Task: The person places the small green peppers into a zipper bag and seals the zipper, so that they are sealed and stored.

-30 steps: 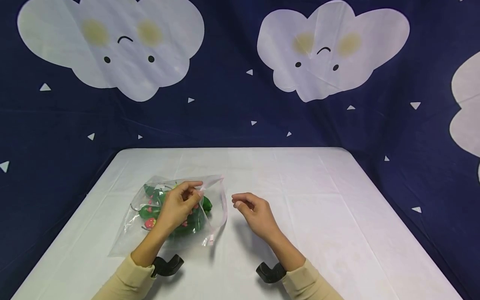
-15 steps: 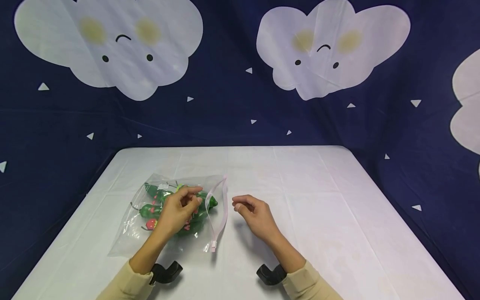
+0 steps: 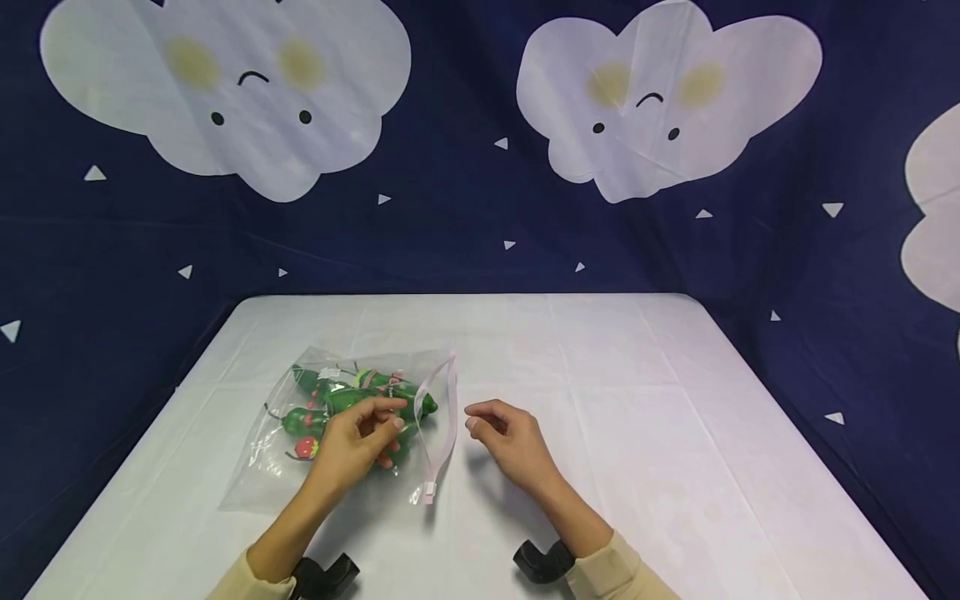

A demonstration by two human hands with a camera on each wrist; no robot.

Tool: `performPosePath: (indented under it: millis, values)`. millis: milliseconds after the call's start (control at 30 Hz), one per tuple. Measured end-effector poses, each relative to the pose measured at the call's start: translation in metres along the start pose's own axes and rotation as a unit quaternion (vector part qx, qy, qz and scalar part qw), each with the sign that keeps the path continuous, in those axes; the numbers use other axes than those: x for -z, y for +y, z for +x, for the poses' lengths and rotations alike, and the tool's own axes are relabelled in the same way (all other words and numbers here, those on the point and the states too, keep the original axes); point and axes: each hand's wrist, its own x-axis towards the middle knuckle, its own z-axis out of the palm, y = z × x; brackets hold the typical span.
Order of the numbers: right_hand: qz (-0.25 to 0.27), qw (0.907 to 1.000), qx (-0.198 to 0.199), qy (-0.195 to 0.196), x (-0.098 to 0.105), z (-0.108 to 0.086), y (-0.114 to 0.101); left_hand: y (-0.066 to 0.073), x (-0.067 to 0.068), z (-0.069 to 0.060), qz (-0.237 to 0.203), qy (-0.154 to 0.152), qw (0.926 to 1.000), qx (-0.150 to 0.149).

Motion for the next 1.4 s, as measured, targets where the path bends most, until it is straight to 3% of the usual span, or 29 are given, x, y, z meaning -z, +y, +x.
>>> performPosePath:
  millis: [133, 433, 900, 1400]
  values:
    - [-0.005, 0.9999, -0.013, 0.005, -0.001, -0.002, -0.002, -0.014, 0.0, -0.002, -0.047, -0.016, 0.9988, 0.007]
    - [-0.006, 0.9994, -0.034, 0.004, -0.005, -0.009, -0.006, -0.016, 0.001, -0.02, -0.127, -0.047, 0.9899, 0.045]
    - [0.001, 0.9993, -0.035, -0.011, -0.007, -0.016, -0.006, -0.017, 0.002, -0.041, -0.178, -0.061, 0.9781, 0.087]
    - [-0.003, 0.9989, -0.036, -0.03, -0.011, -0.02, -0.004, -0.025, 0.005, -0.065, -0.224, -0.108, 0.9607, 0.123]
